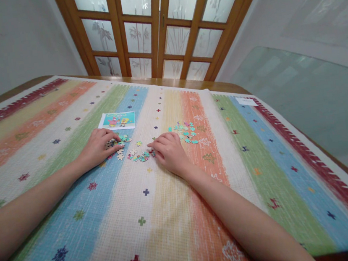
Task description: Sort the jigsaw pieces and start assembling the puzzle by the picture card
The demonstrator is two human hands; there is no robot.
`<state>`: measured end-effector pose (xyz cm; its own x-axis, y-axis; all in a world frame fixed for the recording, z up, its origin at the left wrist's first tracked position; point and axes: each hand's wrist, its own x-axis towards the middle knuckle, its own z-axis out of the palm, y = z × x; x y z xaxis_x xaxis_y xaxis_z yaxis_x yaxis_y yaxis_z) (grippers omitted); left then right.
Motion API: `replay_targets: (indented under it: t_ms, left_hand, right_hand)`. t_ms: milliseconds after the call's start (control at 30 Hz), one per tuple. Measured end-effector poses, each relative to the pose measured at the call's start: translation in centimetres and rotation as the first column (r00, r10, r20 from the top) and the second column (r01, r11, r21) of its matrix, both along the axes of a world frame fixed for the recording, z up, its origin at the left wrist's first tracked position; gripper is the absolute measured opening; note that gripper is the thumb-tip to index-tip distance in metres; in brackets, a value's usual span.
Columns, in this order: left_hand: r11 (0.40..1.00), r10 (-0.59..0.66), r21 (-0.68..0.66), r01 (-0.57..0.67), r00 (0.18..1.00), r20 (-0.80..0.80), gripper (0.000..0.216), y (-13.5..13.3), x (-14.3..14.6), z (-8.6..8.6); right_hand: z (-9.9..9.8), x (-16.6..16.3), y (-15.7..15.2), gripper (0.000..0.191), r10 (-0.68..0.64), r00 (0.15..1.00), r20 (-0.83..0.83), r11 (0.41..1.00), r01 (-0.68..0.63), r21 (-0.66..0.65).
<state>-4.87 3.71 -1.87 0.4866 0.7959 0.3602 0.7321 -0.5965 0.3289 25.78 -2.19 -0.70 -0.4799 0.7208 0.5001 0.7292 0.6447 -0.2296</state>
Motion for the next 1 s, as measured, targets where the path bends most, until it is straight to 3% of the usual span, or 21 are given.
replay_targets:
  t_ms: [267, 467, 567, 767, 1000]
  left_hand:
    - [1.000, -0.001, 0.030, 0.001, 1.000, -0.008, 0.037, -0.1, 0.1, 0.2]
    - [0.990, 0.037, 0.134, -0.033, 0.999, -0.030, 0.038, -0.7, 0.7, 1.0]
    - [0.990, -0.009, 0.140, 0.006, 1.000, 0.022, 0.035, -1.2, 1.4, 1.6]
    - [0.992, -0.124, 0.048, 0.117, 0.974, 0.188, 0.029, -3.3, 3.7, 2.8]
    - [0.981, -0.188, -0.007, 0.194, 0.954, 0.233, 0.030, -5.0, 5.0, 3.3]
  right_hand:
    - [0.0, 0.0, 0.0, 0.024, 0.009, 1.000, 0.006, 1.000, -0.009, -0.007]
    - [0.2, -0.1, 0.0, 0.025, 0.008, 1.000, 0.014, 1.000, -0.008, -0.020]
    - [0.5, -0.3, 0.0, 0.026, 0.004, 1.000, 0.004, 1.000, -0.004, -0.017]
    - [1.5, -2.2, -0.8, 0.019, 0.019, 0.991, -0.131, 0.989, -0.038, -0.141]
    - [1.9, -4.4, -1.8, 0.008, 0.024, 0.947, -0.321, 0.956, -0.116, -0.271]
